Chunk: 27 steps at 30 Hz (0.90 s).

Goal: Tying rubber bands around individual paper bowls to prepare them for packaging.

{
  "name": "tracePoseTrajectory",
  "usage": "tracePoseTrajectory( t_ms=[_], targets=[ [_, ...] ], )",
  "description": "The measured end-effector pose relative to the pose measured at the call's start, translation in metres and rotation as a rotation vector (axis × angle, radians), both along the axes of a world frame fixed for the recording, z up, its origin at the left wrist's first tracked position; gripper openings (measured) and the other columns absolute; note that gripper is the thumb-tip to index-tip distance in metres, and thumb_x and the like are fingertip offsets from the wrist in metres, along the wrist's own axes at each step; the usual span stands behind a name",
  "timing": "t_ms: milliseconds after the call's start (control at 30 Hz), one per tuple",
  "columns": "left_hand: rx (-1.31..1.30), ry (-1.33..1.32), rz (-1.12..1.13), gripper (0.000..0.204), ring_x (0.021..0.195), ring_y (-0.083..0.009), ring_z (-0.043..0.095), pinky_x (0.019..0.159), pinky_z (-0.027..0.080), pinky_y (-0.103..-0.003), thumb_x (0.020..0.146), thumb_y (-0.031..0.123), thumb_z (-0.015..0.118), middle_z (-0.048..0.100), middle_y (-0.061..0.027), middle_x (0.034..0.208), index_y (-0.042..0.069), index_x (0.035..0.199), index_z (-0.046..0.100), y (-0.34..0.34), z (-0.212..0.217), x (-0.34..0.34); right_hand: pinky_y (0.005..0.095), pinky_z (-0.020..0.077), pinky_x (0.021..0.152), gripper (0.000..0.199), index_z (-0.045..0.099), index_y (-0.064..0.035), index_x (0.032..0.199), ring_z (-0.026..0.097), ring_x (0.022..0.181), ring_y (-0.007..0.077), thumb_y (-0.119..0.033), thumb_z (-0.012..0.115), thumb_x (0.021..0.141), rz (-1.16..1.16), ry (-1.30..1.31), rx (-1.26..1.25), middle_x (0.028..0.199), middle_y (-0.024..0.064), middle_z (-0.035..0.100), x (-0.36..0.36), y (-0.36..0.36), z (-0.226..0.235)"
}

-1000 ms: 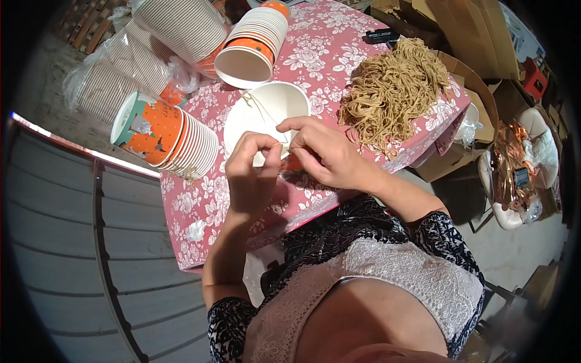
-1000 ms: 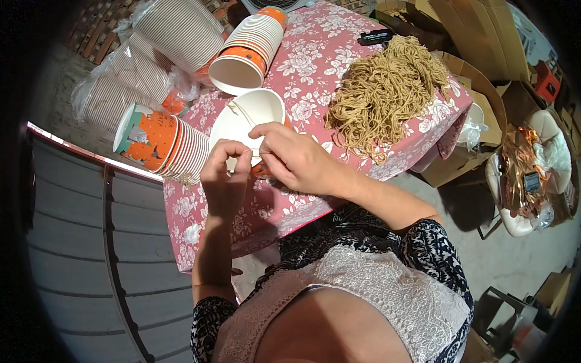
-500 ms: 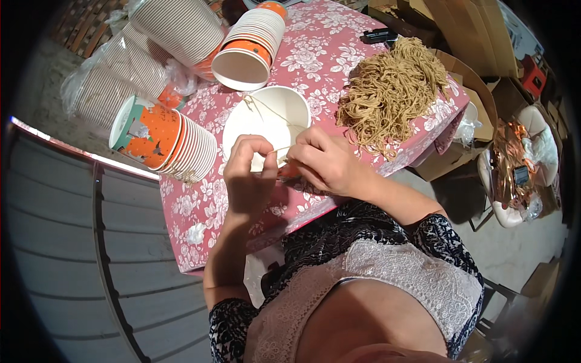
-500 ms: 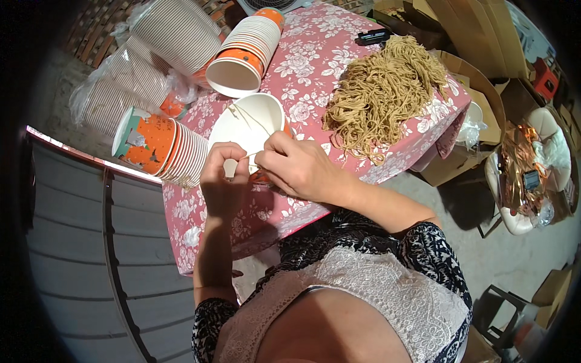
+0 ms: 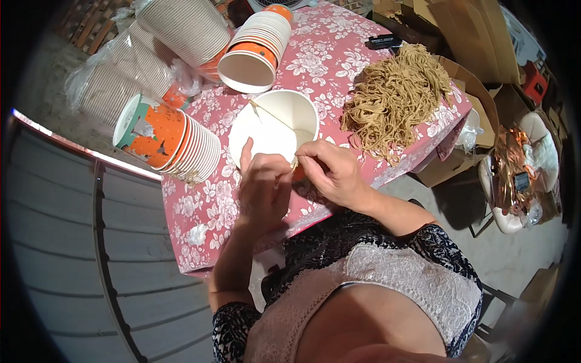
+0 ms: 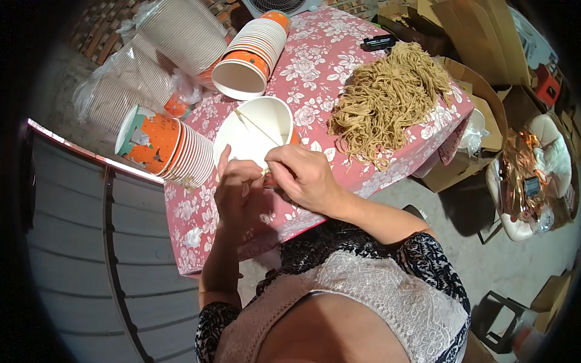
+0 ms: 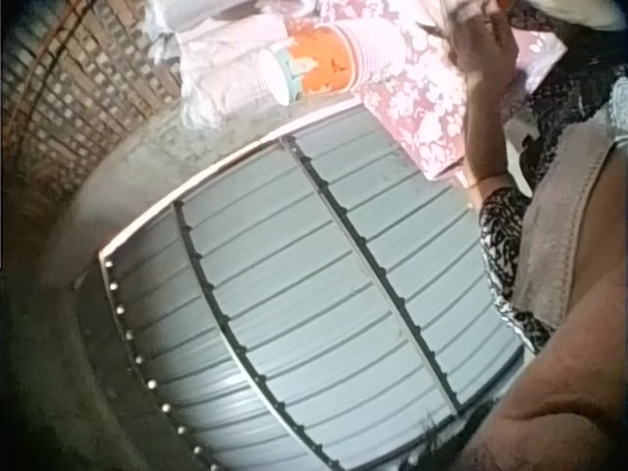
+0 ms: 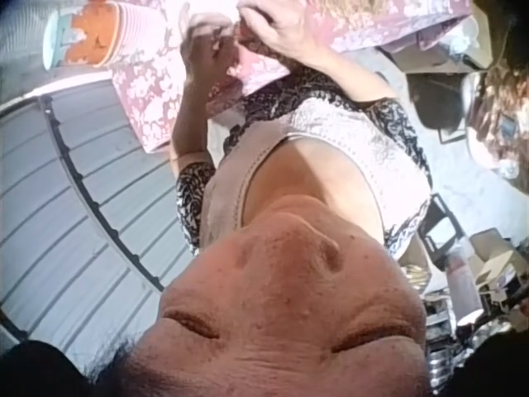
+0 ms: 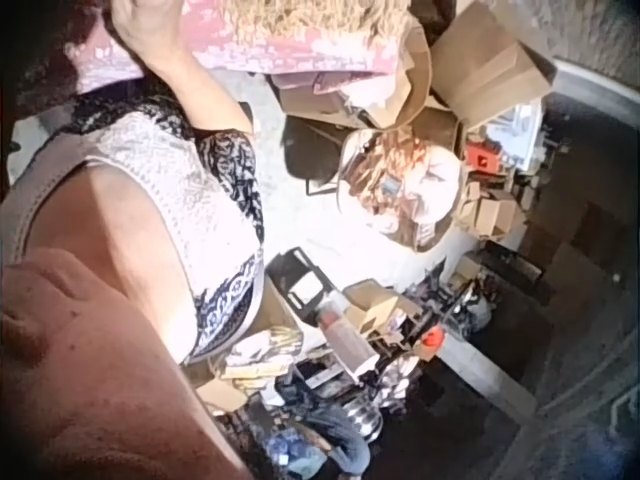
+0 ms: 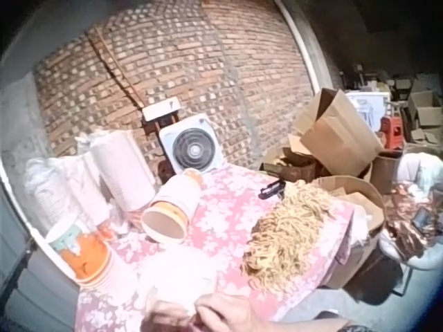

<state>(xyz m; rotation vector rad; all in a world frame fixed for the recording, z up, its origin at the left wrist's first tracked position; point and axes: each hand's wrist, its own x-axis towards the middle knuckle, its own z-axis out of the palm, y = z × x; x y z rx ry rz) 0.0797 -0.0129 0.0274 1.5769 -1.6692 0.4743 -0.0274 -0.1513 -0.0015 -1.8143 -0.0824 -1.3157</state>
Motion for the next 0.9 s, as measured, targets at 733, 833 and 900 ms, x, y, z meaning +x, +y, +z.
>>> tracePoseTrajectory(
  t_ms=[733, 833, 900],
  targets=[
    [-0.036, 0.071, -0.059, 0.018, 0.079, -0.0213, 0.063, 0.112, 0.025, -0.063, 0.085, -0.003, 0.064, 0.065, -0.0047, 0.09, 0.007, 0.098, 0.056, -0.004, 0.004, -0.001, 0.0346, 0.046, 0.051, 0.007, 0.065, -0.0023, 0.088, 0.059, 0.059, 0.0238, -0.002, 0.07, 0.083, -0.014, 0.008, -0.173, 0.069, 0.0097, 0.056, 0.0, -0.01, -0.004],
    [-0.059, 0.082, -0.066, 0.014, 0.079, -0.0213, 0.064, 0.11, 0.027, -0.064, 0.087, -0.001, 0.065, 0.065, -0.0041, 0.088, 0.007, 0.095, 0.055, -0.007, 0.002, 0.0, 0.0345, 0.0462, 0.051, 0.008, 0.066, -0.0027, 0.088, 0.059, 0.058, 0.0235, -0.002, 0.071, 0.081, -0.032, 0.0, -0.22, 0.069, 0.0092, 0.056, -0.001, -0.012, -0.003],
    [-0.062, 0.096, -0.05, 0.014, 0.078, -0.0213, 0.064, 0.109, 0.03, -0.064, 0.088, 0.002, 0.066, 0.065, -0.0034, 0.086, 0.007, 0.094, 0.055, -0.007, 0.002, 0.0, 0.0344, 0.0463, 0.05, 0.011, 0.066, -0.003, 0.088, 0.058, 0.058, 0.0229, -0.003, 0.071, 0.079, -0.042, -0.007, -0.249, 0.07, 0.0085, 0.055, -0.002, -0.013, -0.003]
  ],
)
